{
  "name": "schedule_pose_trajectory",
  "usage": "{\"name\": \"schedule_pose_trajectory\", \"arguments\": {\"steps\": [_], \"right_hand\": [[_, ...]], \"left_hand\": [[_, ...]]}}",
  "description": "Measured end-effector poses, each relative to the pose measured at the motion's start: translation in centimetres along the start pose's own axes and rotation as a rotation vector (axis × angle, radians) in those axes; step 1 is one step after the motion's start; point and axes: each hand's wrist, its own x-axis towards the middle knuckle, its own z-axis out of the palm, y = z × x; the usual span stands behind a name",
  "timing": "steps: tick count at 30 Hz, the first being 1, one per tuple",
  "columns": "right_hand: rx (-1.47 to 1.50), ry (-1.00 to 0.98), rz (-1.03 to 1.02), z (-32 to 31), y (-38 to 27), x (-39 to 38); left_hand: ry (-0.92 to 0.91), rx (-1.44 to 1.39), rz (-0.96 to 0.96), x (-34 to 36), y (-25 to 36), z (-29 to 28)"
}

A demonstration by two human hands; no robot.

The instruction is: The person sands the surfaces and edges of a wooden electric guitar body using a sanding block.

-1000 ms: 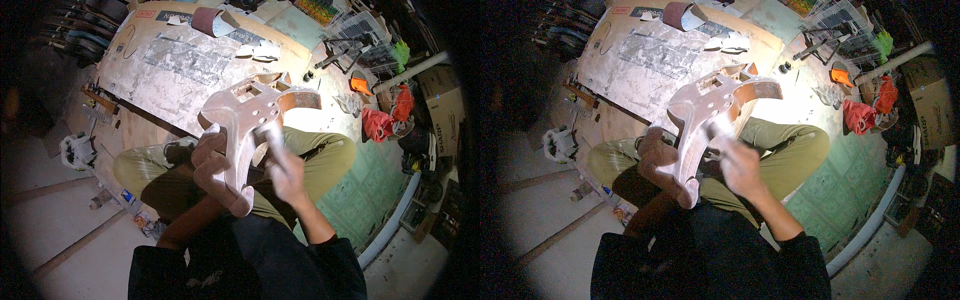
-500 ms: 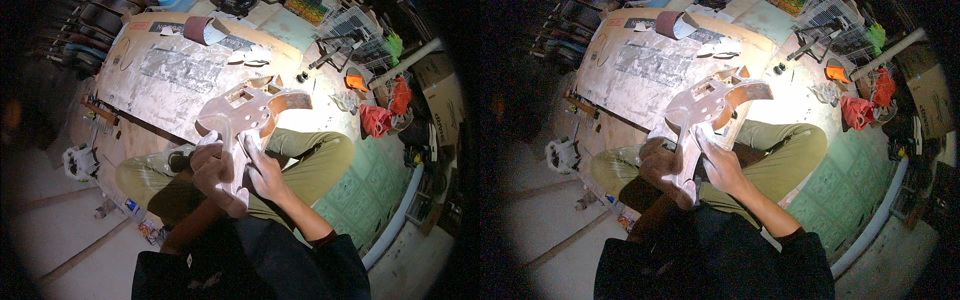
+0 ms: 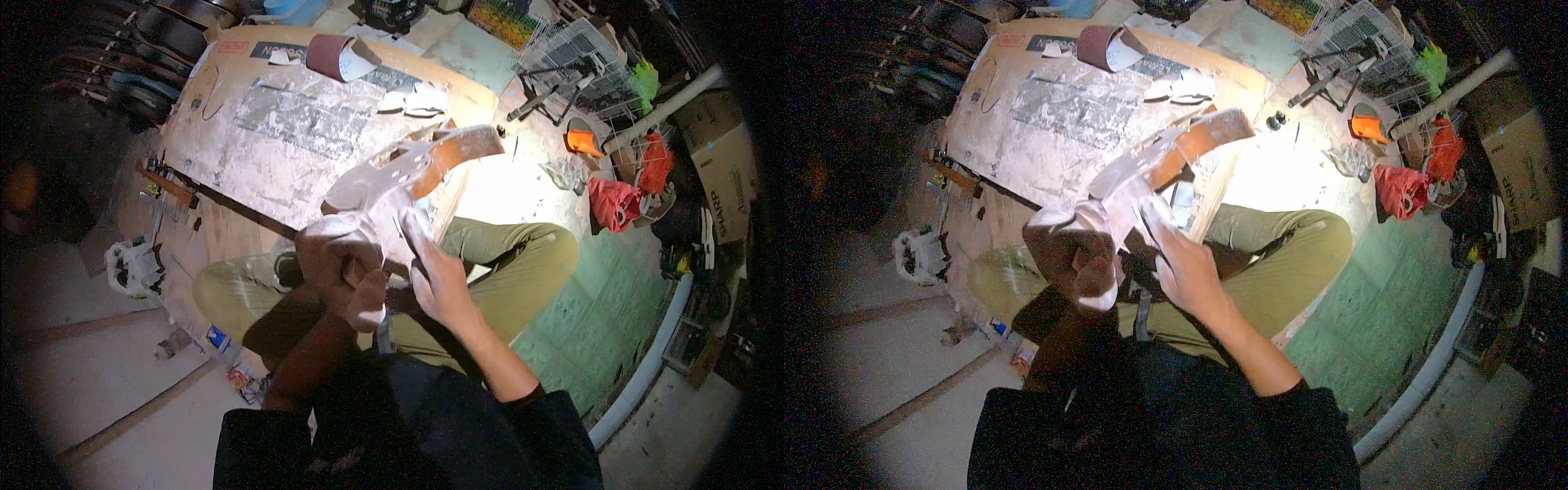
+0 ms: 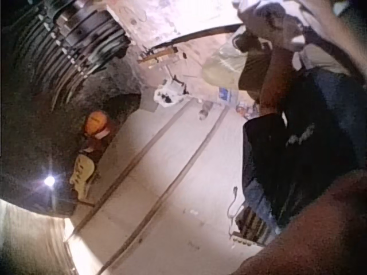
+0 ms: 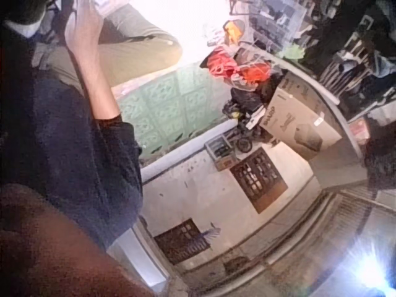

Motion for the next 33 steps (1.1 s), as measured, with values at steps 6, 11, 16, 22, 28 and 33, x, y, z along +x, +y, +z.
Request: {"name": "schedule_pose_trajectory", "arguments": {"steps": [6, 11, 16, 22, 28, 33], "right_hand": [[-0.037, -0.112, 0.066, -0.4, 0.1, 1.9], [0.002, -0.046, 0.026, -1.0, -0.8, 3.0], [-0.026, -0.088, 0.030, -0.8, -0.9, 2.0], [-0.098, -0.097, 0.016, -1.2, -0.5, 3.5], [-0.003, -0.069, 0.068, -1.0, -1.1, 3.2], [0.055, -0.204, 0.185, -1.3, -2.4, 2.6]], "left_hand": [[-0.196, -0.202, -0.082, 0.8, -0.2, -1.3], [0.040, -0.215, -0.158, 2.3, 1.6, 0.3], [0.028, 0.021, -0.103, 1.5, 0.7, -0.8], [-0.083, 0.467, -0.144, 0.5, 0.8, -2.2], [0.164, 0.079, -0.054, 2.7, 1.3, -0.2], [0.255, 0.135, 0.026, 3.9, 1.1, -0.7]]}}
